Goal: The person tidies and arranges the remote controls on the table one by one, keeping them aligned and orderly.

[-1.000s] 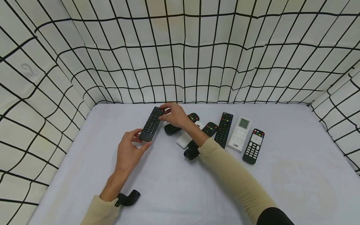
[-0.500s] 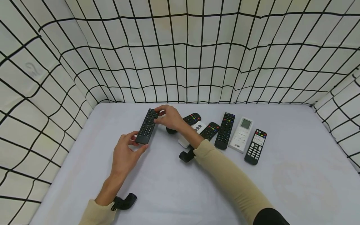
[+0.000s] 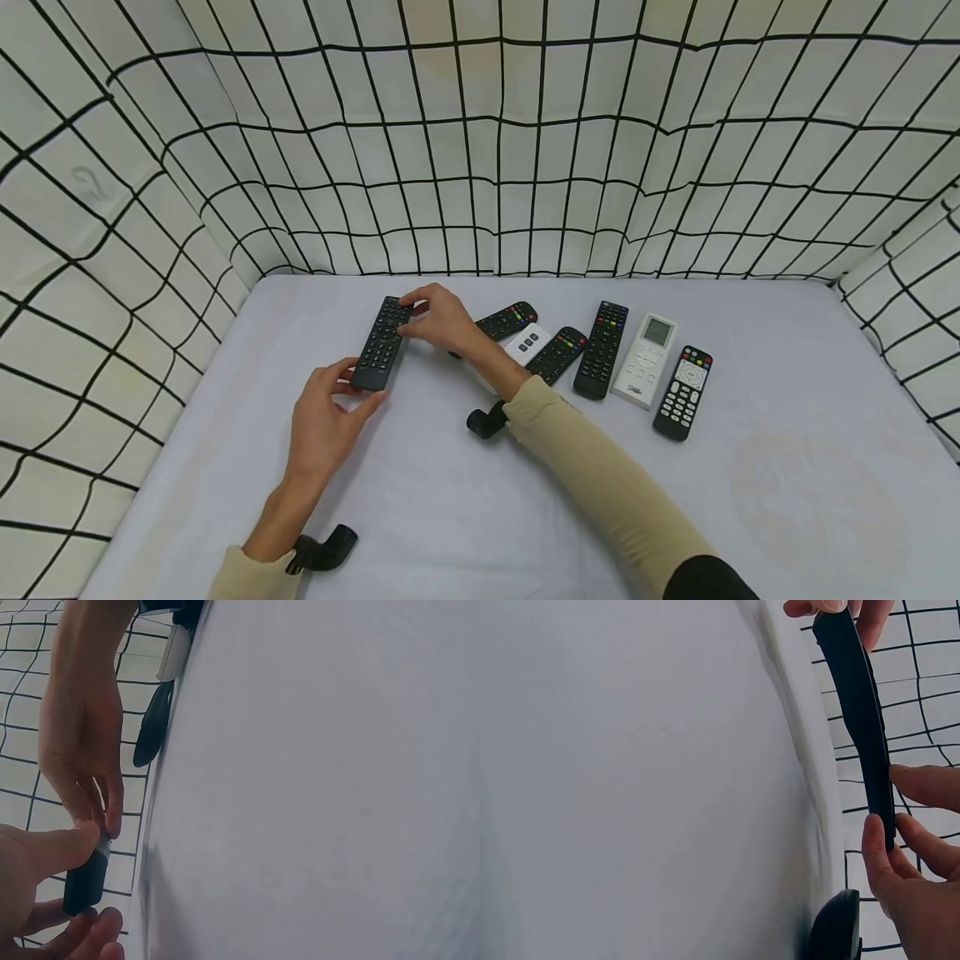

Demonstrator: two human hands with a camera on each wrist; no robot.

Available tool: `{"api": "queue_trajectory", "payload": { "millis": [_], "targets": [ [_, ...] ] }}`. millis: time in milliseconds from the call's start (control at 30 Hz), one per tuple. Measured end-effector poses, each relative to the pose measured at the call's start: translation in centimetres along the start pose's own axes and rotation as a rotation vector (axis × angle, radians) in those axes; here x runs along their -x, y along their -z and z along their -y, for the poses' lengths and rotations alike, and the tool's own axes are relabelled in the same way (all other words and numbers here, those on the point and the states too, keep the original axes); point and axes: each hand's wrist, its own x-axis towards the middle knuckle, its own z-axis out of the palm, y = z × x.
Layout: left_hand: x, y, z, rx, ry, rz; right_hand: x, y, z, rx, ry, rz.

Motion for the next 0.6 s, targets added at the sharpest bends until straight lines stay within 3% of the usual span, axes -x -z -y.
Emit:
{"api": "queue_trajectory", "payload": {
  "millis": [600],
  "targets": [
    [0.4,0.8,0.7,-0.012,0.045,-0.017,-0.7,-1.9,0.3,0.043,0.039,0.062]
  ]
}}
